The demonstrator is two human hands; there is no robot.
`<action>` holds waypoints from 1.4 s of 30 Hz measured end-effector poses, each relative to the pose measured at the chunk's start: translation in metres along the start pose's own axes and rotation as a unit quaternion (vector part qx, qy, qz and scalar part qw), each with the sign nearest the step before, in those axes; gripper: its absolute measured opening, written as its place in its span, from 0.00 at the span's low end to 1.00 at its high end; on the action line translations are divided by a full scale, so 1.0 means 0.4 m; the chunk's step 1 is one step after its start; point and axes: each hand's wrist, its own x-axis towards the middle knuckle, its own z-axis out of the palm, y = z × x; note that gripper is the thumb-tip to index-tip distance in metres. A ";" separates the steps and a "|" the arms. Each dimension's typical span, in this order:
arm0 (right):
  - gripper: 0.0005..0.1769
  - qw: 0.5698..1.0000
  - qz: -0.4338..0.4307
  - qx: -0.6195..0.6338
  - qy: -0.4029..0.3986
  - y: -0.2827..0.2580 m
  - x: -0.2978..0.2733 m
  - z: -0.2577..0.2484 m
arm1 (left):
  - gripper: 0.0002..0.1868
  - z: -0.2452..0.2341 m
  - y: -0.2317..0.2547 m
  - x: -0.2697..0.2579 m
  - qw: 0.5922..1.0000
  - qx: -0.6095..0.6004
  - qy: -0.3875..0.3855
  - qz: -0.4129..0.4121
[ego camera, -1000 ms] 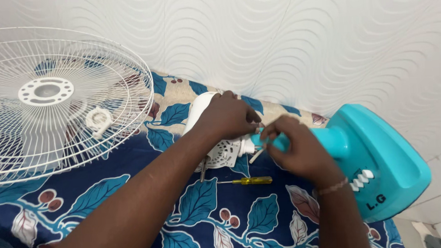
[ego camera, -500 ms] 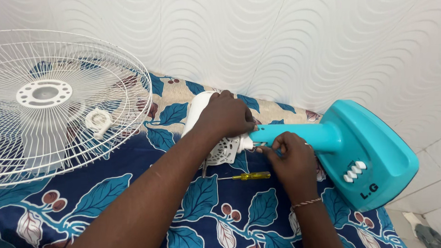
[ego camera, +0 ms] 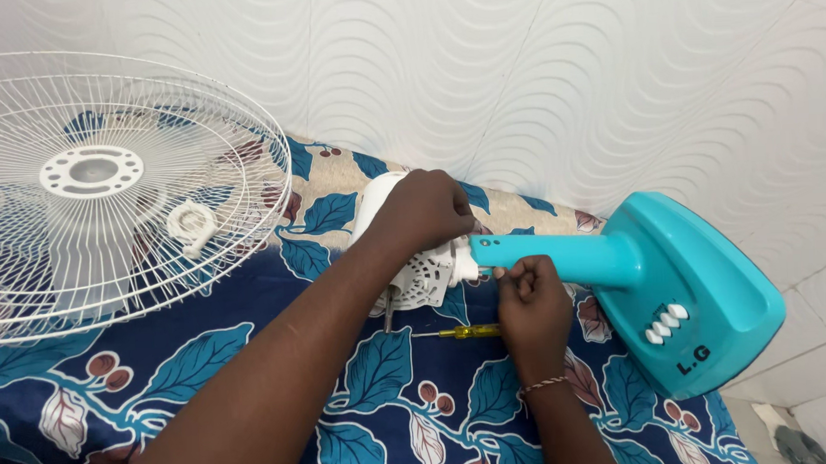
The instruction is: The person reassembles an electric fan by attaching the motor housing to the stand, then placing the front wire cage over the blades and securing it with a plastic nut. The person uses a screwdriver to tighten the central nut on the motor housing before assembly.
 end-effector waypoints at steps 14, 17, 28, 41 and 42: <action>0.11 0.981 -0.164 -0.101 0.015 -0.027 0.024 -0.024 | 0.15 -0.006 0.007 -0.006 0.999 0.044 0.015 0.023; 0.10 0.966 -0.215 -0.139 -0.021 -0.049 0.079 -0.020 | 0.13 0.016 -0.020 0.000 0.996 0.033 0.055 0.057; 0.15 0.953 -0.140 -0.148 -0.223 -0.019 0.176 0.053 | 0.11 0.034 -0.066 0.044 0.988 -0.111 0.103 0.000; 0.39 0.904 0.215 -0.026 -0.368 -0.068 0.291 0.100 | 0.14 0.015 -0.052 0.041 0.987 -0.125 0.092 -0.034; 0.41 0.905 0.238 -0.017 -0.353 -0.068 0.291 0.102 | 0.14 0.017 -0.051 0.039 0.988 -0.122 0.092 -0.037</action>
